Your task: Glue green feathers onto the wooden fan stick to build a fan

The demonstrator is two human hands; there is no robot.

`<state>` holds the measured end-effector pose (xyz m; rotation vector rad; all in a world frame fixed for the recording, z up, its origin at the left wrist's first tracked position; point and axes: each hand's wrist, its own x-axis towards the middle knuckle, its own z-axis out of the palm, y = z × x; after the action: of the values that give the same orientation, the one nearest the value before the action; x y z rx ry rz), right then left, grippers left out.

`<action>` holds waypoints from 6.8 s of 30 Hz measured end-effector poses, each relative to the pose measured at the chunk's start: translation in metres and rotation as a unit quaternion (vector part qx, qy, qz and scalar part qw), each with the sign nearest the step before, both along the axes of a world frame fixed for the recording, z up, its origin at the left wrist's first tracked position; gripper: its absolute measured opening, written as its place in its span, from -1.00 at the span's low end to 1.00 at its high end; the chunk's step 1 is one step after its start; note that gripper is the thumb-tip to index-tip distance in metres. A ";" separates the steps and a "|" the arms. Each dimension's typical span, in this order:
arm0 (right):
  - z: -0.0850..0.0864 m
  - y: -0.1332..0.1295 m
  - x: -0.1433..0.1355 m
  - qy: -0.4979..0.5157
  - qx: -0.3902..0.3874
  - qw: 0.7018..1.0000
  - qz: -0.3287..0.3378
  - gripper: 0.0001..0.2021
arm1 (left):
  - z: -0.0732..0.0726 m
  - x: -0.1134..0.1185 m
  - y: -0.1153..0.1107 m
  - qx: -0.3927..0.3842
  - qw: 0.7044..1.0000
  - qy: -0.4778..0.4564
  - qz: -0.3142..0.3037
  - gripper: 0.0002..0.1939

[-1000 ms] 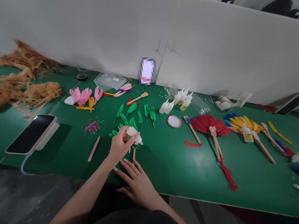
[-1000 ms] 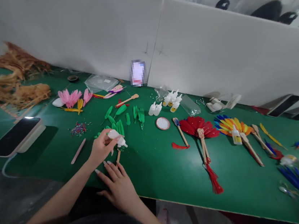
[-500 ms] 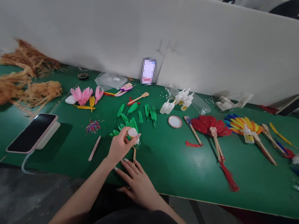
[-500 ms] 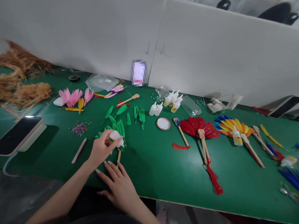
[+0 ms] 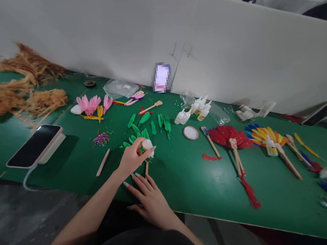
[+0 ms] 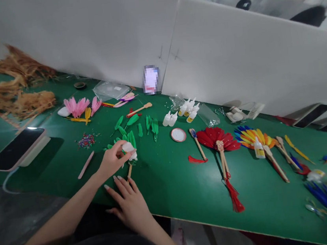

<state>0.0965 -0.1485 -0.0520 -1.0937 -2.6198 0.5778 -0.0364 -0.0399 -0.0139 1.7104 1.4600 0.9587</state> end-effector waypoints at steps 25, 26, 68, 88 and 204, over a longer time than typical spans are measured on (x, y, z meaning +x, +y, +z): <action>0.040 0.024 0.031 0.389 -0.026 0.889 -0.241 -0.64 | 0.055 0.002 0.005 -0.208 0.851 -0.481 0.033 -0.79; 0.045 0.031 0.034 0.402 -0.026 0.878 -0.259 -0.62 | 0.055 0.004 0.002 -0.219 0.840 -0.495 0.030 -0.77; 0.003 0.077 0.089 0.157 0.213 0.852 -0.452 -0.37 | -0.046 -0.072 0.042 0.043 0.982 0.176 0.050 -0.71; 0.001 0.021 0.005 -0.012 0.023 1.000 0.016 -0.41 | -0.048 -0.065 0.051 0.057 0.984 0.153 0.068 -0.69; 0.007 0.014 0.013 0.082 -0.085 0.992 0.050 -0.43 | -0.021 -0.069 0.123 0.022 0.943 0.319 -0.097 -0.77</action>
<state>0.1093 -0.1340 -0.0445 -0.9193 -2.5309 0.8874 -0.1054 0.0830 -0.0345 2.2780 1.6151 0.3328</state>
